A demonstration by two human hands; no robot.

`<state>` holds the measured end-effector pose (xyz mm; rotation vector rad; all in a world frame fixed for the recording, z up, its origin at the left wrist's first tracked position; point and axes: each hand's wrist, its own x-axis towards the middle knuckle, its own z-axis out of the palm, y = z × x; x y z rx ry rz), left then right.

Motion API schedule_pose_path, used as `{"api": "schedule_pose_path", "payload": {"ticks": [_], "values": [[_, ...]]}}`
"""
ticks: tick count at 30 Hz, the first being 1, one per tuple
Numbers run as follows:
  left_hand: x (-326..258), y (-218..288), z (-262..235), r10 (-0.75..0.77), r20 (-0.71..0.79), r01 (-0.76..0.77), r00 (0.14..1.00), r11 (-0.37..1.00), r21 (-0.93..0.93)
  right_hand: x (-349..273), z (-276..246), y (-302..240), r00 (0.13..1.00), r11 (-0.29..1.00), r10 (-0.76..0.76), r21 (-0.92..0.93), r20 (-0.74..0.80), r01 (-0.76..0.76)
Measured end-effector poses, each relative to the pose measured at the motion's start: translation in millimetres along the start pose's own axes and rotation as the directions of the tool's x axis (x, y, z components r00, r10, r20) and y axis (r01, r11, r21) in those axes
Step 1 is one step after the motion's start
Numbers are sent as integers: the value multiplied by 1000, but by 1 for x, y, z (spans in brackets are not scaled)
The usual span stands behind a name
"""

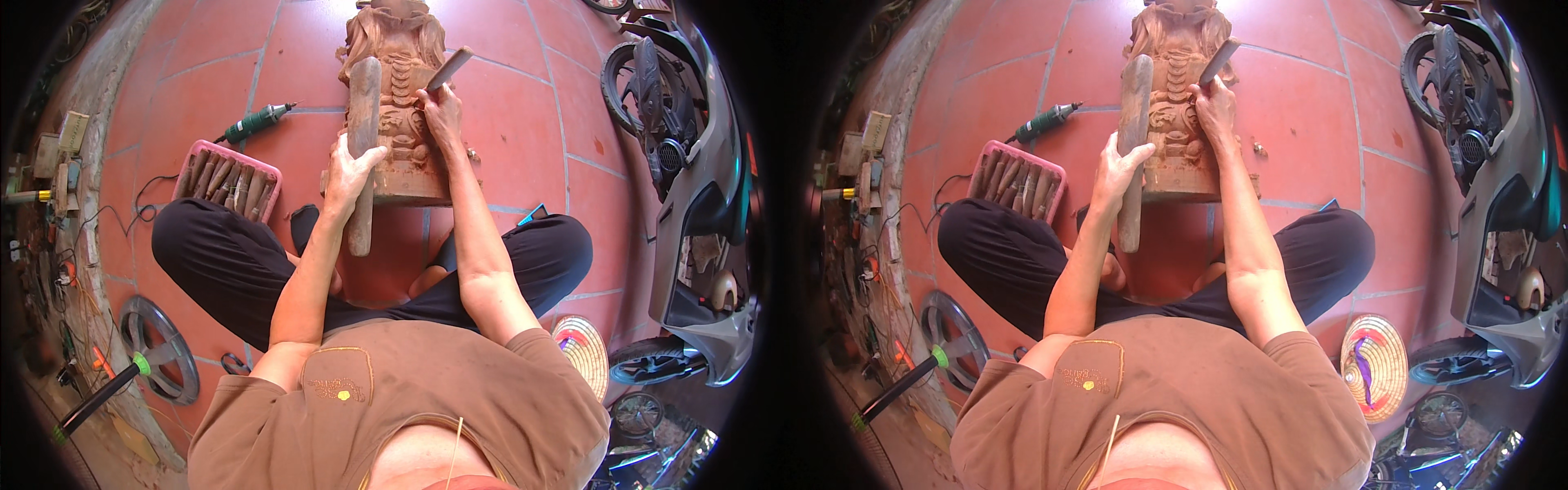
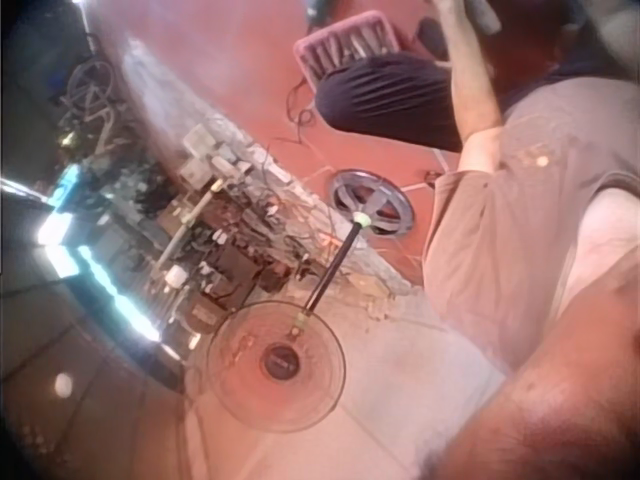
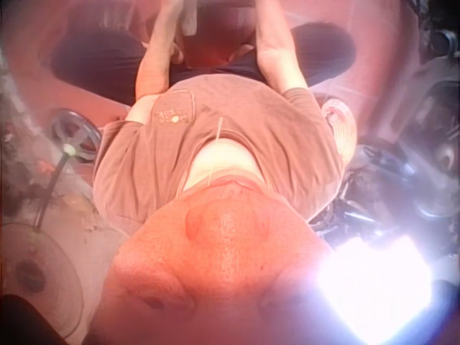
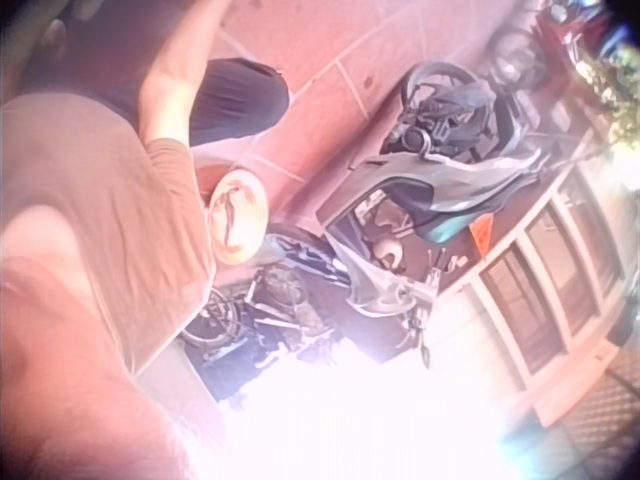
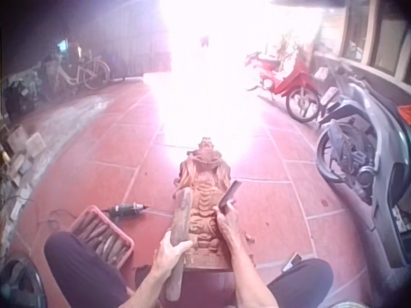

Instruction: The person carves a wooden sculpture while sitting on the floor, using a chisel and mallet to shape details and later a rotary tool to refine the surface. The workpiece is held between the legs and rotated as needed.

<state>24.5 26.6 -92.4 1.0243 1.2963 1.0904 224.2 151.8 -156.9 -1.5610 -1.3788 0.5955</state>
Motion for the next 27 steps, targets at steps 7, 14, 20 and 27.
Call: {"api": "schedule_pose_path", "payload": {"ticks": [7,14,20,27], "values": [[0,0,1,-2,8,2,1000,1000,-4,4,11,15,995,996,-54,73,79,49],[-3,8,3,-32,11,32,999,999,-4,8,0,15,996,967,86,238,20,-88],[-3,6,0,-64,4,64,998,998,1,-3,0,-14,994,978,-106,-177,34,110],[-1,2,1,-50,-10,50,999,999,-11,-6,-4,-18,981,981,-134,-124,138,151]]}}
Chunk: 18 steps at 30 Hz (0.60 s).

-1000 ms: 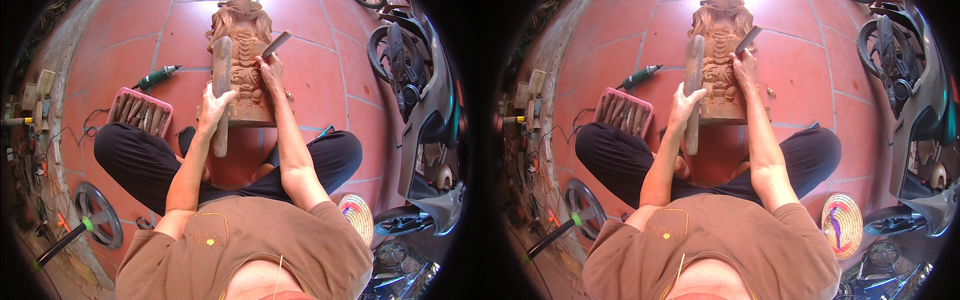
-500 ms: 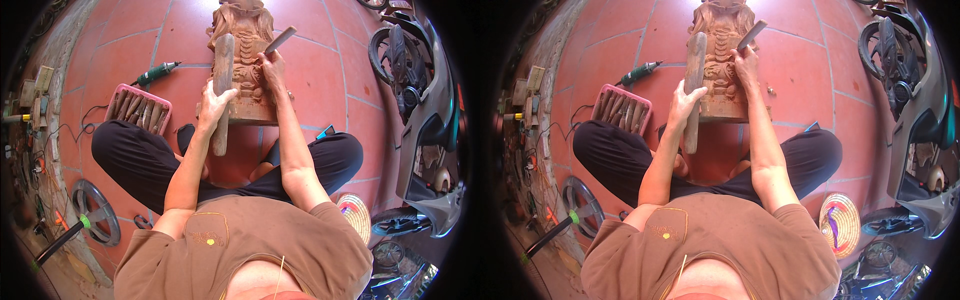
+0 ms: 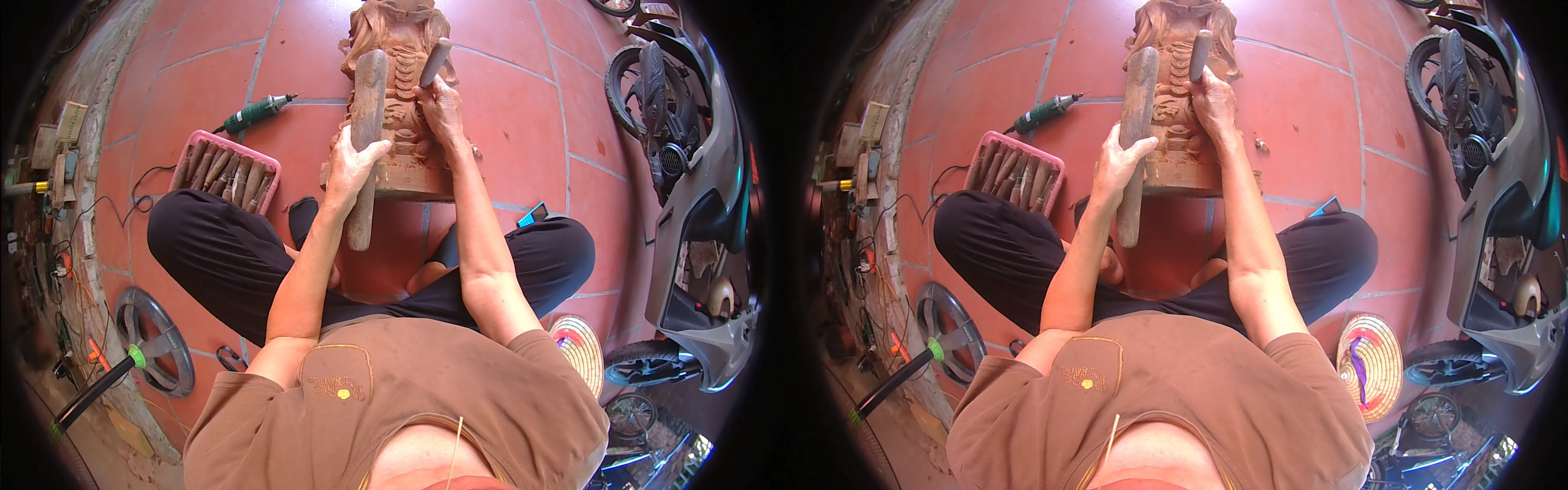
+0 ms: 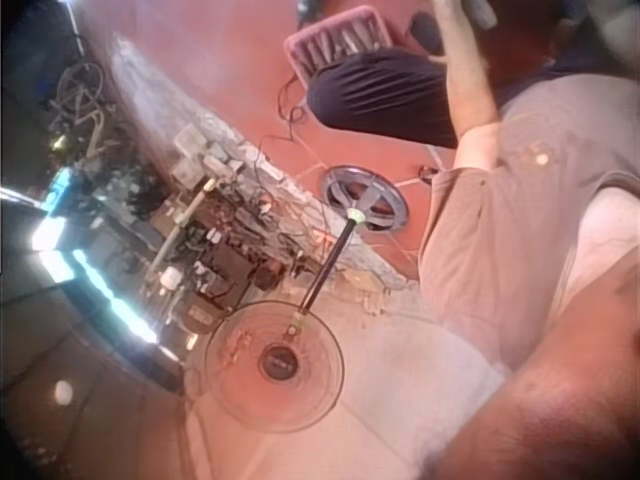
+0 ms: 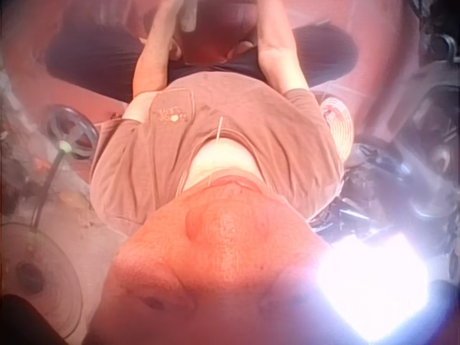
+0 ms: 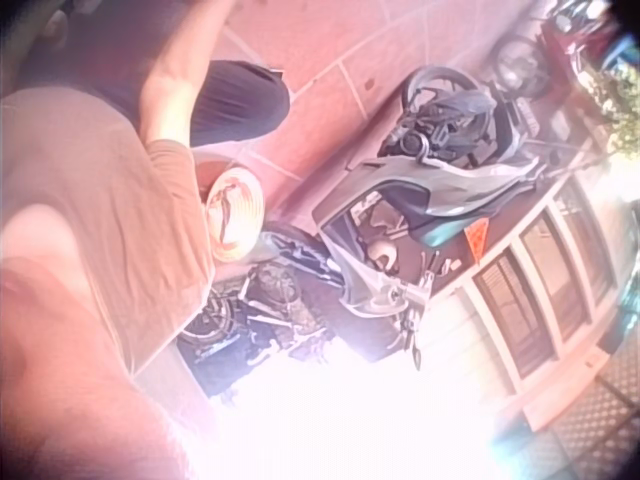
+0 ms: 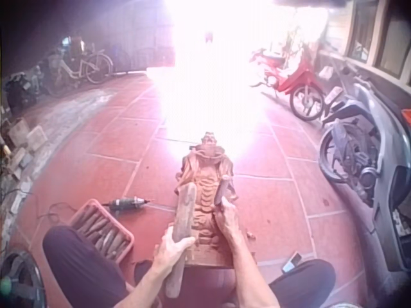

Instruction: The person carves a wooden sculpture while sitting on the floor, using a chisel and mallet to shape details and later a rotary tool to refine the surface. The workpiece is held between the legs and rotated as needed.

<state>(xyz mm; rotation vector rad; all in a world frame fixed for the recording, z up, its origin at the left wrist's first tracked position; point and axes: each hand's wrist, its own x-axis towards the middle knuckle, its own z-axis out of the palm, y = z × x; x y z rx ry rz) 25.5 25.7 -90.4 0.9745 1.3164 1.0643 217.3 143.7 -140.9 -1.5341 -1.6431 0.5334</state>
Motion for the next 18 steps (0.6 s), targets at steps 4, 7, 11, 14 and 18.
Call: {"api": "schedule_pose_path", "payload": {"ticks": [4,7,11,14,18], "values": [[1,1,1,-16,7,15,1000,999,31,-1,0,16,1000,996,-7,84,5,6],[3,-3,0,10,23,-10,1000,1000,-1,-1,1,23,996,906,89,415,4,-83],[5,-6,-2,25,36,-24,999,999,-25,5,-5,18,985,843,169,515,23,-157],[4,-4,-2,25,47,-24,999,999,-23,0,0,16,997,982,72,179,-35,-64],[2,-1,-1,34,53,-32,998,999,-20,-9,3,19,993,993,40,116,-113,-27]]}}
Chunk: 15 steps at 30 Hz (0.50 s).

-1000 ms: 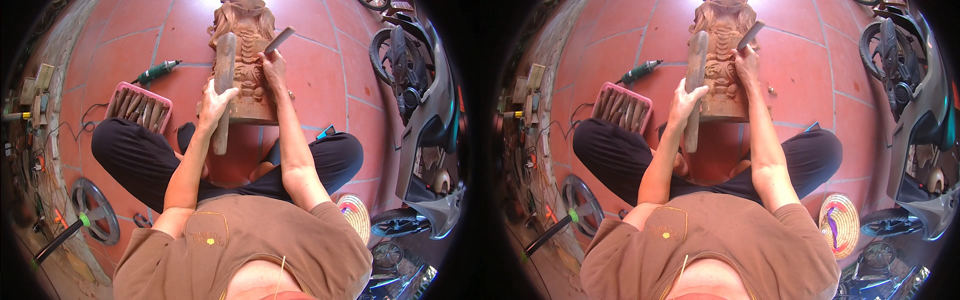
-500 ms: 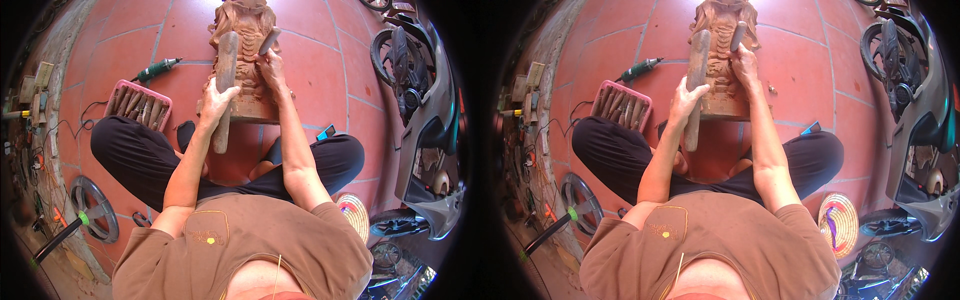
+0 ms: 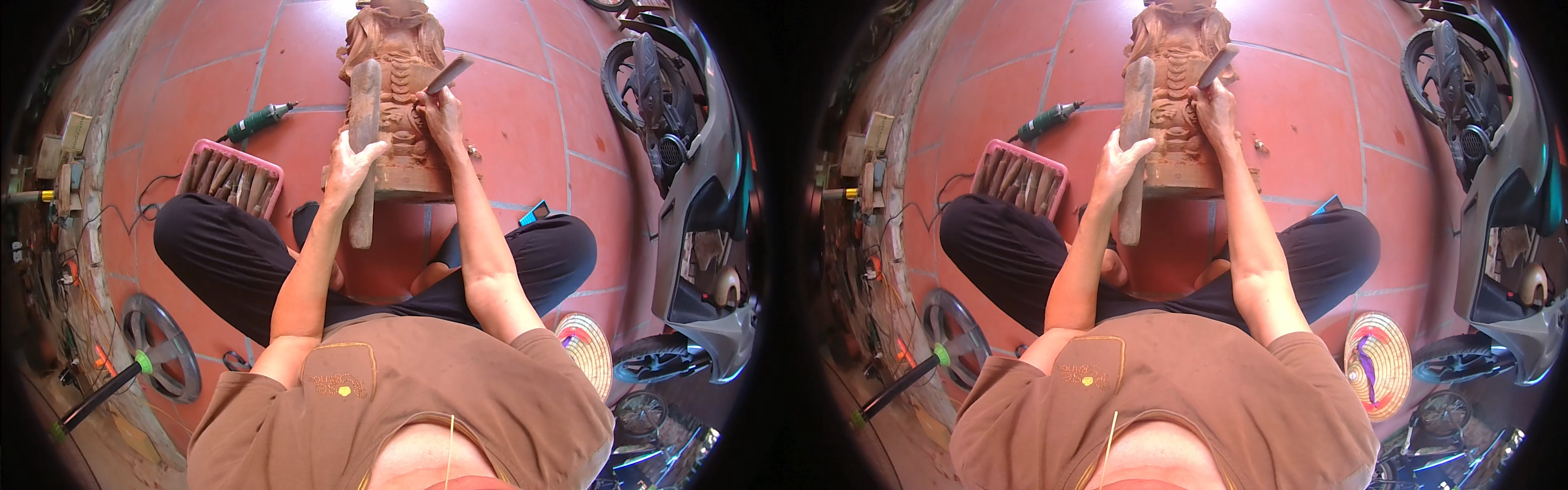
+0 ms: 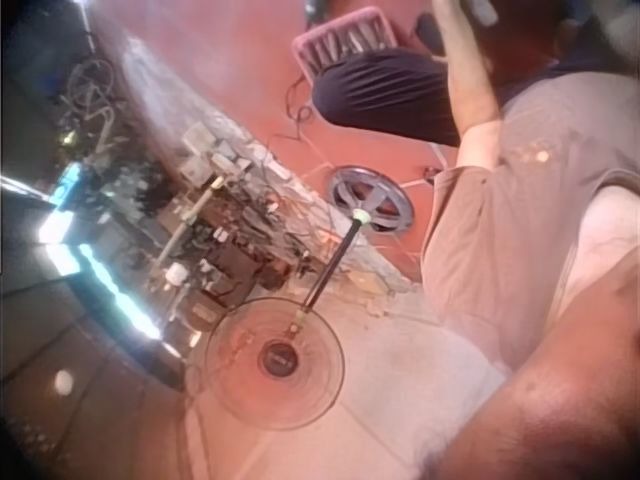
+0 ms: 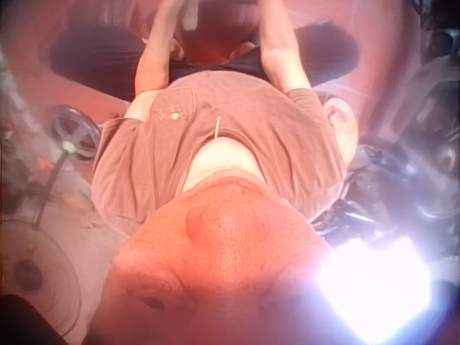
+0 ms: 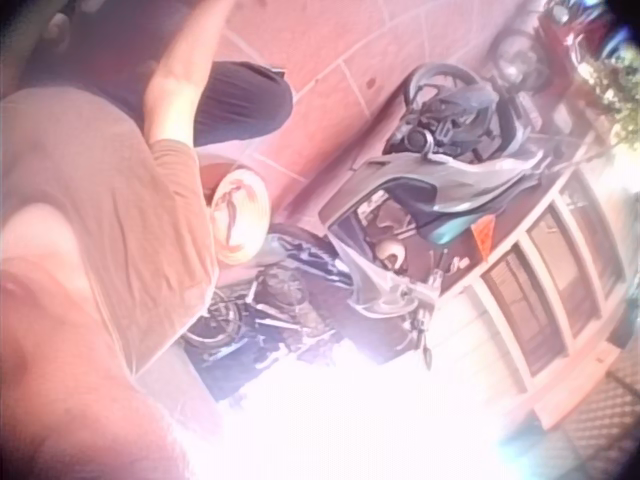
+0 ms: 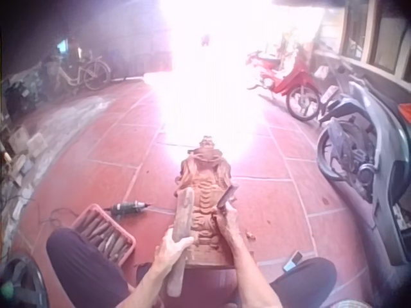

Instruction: The person carves a wooden sculpture while sitting on the floor, using a chisel and mallet to shape details and later a rotary tool to refine the surface. The workpiece is held between the legs and rotated as needed.

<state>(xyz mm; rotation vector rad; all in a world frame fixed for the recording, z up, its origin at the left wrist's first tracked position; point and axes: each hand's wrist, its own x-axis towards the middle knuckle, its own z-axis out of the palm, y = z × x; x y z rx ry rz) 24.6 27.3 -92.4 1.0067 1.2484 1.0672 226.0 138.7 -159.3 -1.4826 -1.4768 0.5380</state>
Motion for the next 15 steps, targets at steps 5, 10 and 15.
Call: {"api": "schedule_pose_path", "payload": {"ticks": [5,10,15], "values": [[1,-3,0,9,5,-9,1000,1000,-6,-2,-15,7,991,965,126,239,-39,-113],[4,-7,-2,32,-3,-32,999,999,45,-10,-16,-12,998,999,48,-13,-29,-49],[3,-7,0,13,-15,-13,1000,999,31,-6,-11,-16,999,992,1,-127,-41,-6]]}}
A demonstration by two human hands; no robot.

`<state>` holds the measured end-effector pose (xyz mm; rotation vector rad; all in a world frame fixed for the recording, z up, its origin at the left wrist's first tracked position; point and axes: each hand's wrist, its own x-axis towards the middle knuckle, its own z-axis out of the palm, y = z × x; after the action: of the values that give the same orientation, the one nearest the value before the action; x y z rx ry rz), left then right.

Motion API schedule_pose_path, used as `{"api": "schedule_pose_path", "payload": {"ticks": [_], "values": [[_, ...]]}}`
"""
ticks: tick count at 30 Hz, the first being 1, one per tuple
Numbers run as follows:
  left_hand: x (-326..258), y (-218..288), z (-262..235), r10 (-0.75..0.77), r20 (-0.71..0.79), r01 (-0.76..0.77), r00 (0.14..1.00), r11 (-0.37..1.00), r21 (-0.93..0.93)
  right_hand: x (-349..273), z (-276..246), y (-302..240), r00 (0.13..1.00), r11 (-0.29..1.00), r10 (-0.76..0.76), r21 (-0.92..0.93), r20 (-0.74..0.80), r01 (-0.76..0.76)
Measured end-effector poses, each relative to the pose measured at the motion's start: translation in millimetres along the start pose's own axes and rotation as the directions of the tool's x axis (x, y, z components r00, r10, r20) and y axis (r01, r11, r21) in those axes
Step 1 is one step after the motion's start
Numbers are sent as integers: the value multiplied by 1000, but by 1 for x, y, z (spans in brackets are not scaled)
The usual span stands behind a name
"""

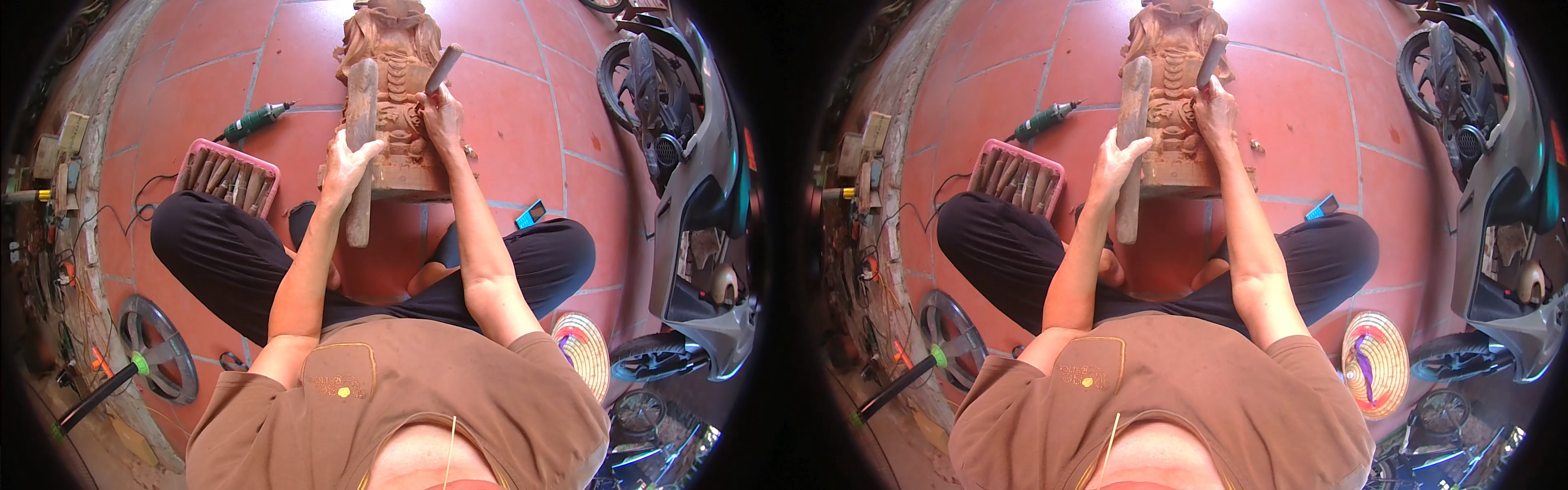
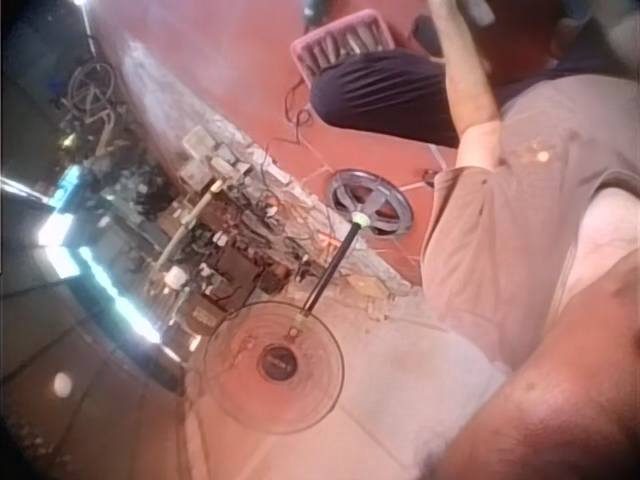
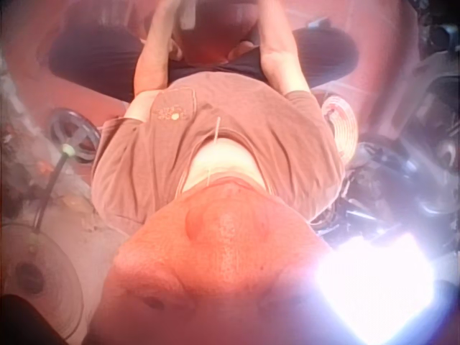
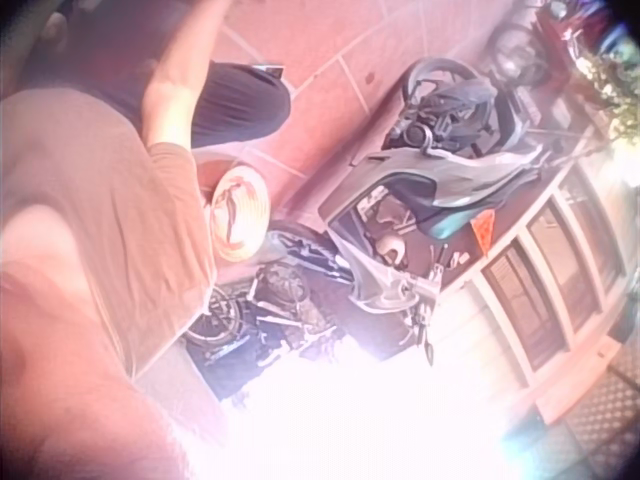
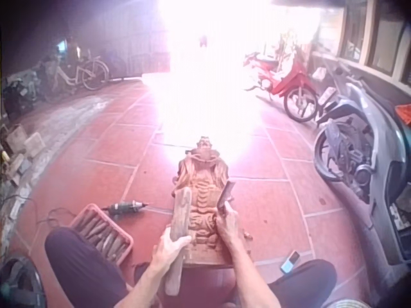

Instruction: The person carves a wooden sculpture while sitting on the floor, using a chisel and mallet to shape details and later a rotary tool to refine the surface. The workpiece is held between the legs and rotated as needed.

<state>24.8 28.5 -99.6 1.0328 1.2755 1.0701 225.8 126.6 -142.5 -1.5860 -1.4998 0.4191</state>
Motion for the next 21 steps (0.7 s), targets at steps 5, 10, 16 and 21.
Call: {"api": "schedule_pose_path", "payload": {"ticks": [5,10,16,21], "values": [[-1,3,1,-14,-10,14,1000,1000,16,2,4,-2,999,999,-40,-13,8,40],[-3,5,0,-28,-4,28,1000,999,17,-2,2,-10,994,997,-75,-3,77,75],[-1,3,1,-27,-29,28,999,998,53,-5,-3,-12,987,996,-77,60,141,69],[-3,8,1,-17,-14,18,1000,999,51,-6,-6,5,980,988,-83,147,182,56]]}}
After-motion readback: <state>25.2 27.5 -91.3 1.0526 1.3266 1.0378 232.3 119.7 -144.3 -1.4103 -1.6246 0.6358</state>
